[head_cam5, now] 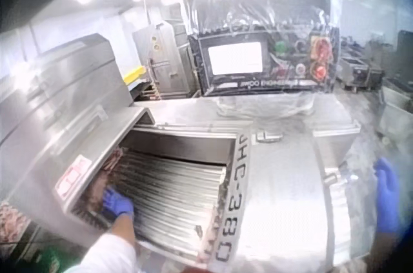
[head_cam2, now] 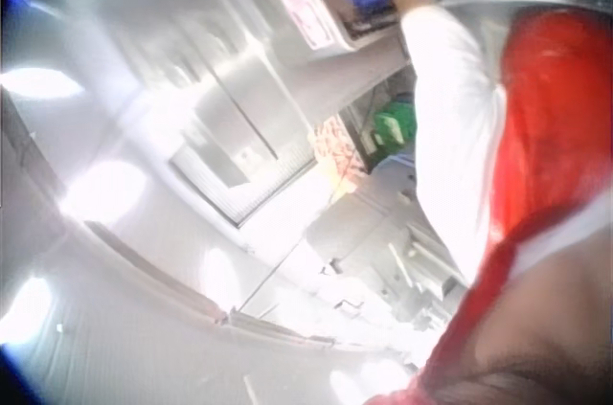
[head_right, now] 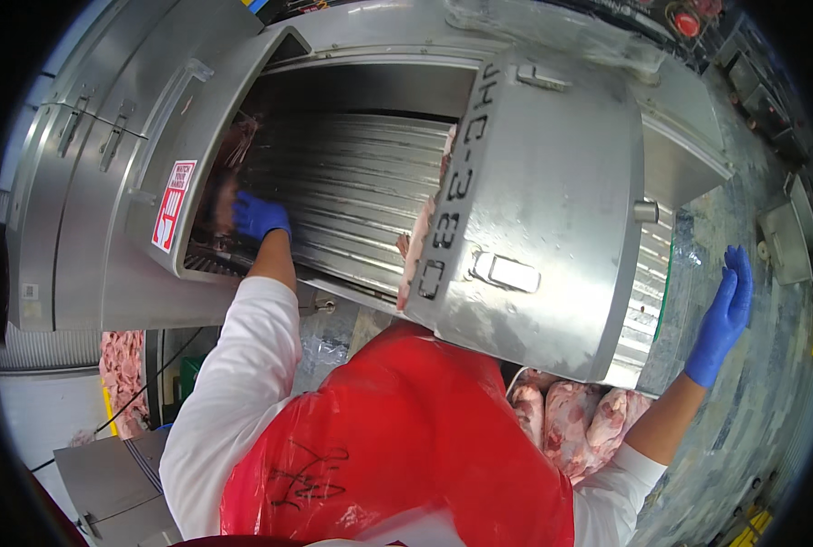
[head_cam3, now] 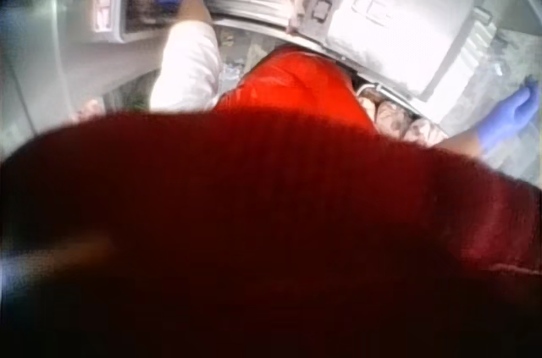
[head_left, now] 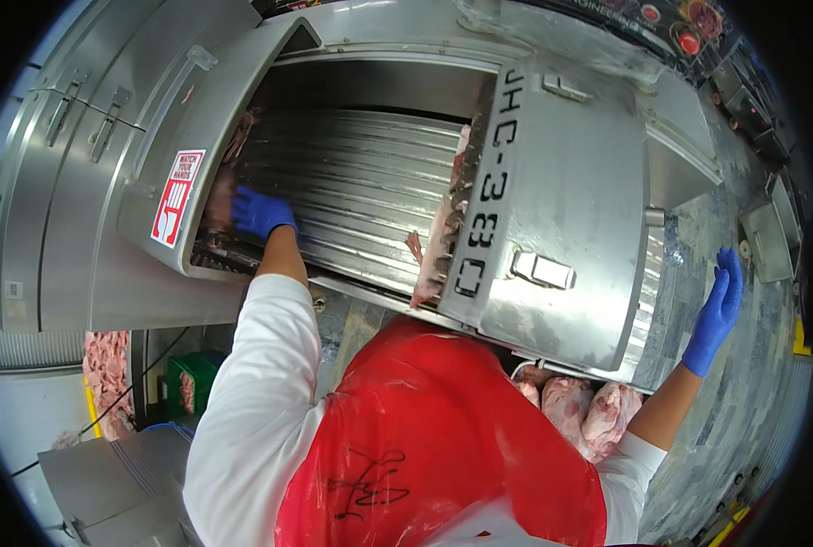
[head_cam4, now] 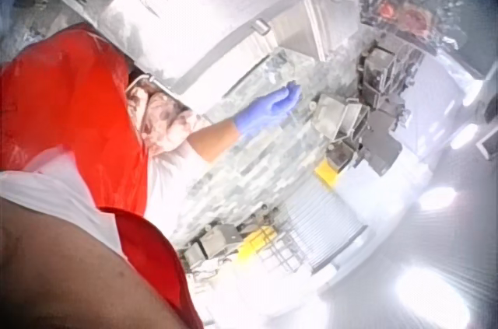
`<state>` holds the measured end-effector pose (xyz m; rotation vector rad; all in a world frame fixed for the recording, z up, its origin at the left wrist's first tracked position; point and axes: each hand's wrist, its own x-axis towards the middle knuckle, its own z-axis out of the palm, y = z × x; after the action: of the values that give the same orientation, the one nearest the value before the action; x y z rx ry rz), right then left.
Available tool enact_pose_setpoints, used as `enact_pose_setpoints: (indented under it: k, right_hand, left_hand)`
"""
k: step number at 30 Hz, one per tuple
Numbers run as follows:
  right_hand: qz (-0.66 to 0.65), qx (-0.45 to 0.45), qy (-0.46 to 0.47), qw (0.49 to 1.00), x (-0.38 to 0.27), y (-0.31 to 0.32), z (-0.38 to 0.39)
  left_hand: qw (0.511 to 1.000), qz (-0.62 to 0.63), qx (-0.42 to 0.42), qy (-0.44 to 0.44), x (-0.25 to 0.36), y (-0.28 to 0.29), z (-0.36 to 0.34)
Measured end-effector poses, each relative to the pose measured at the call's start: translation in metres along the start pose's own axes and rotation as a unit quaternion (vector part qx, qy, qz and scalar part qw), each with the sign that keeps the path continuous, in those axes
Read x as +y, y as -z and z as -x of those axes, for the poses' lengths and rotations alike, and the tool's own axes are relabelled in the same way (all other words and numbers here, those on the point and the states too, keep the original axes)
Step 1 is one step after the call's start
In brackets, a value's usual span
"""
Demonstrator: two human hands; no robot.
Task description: The person loads large cuts of raw meat into a meat slicer and then manually arranges the resulting slices on a conveyor belt. The worker repeatedly feeds the machine and organizes the output.
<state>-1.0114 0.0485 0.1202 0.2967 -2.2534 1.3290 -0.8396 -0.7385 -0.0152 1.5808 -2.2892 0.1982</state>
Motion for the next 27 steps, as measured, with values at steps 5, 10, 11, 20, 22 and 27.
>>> enact_pose_setpoints:
  k: [5,10,11,20,22,27]
  right_hand:
    - [-0.039,-0.038,0.033,0.998,-0.04,-0.022,-0.049]
    - [0.035,-0.115,0.16,0.98,-0.109,-0.089,-0.097]
    - [0.022,-0.127,0.192,0.973,-0.131,-0.112,-0.105]
    - [0.306,-0.127,0.366,0.87,-0.166,-0.267,-0.244]
    - [0.278,-0.074,0.415,0.863,-0.167,-0.275,-0.259]
    - [0.273,-0.191,0.289,0.898,-0.173,-0.264,-0.244]
  left_hand:
    - [0.976,0.143,-0.057,-0.152,0.048,-0.031,0.066]
    - [0.944,0.151,-0.091,-0.28,0.055,-0.022,0.129]
    - [0.949,0.131,-0.082,-0.276,0.048,-0.026,0.127]
    - [0.939,0.199,-0.063,-0.274,0.055,-0.016,0.132]
    - [0.927,0.247,-0.065,-0.275,0.058,-0.019,0.13]
    - [0.842,0.46,-0.109,-0.259,0.041,-0.008,0.133]
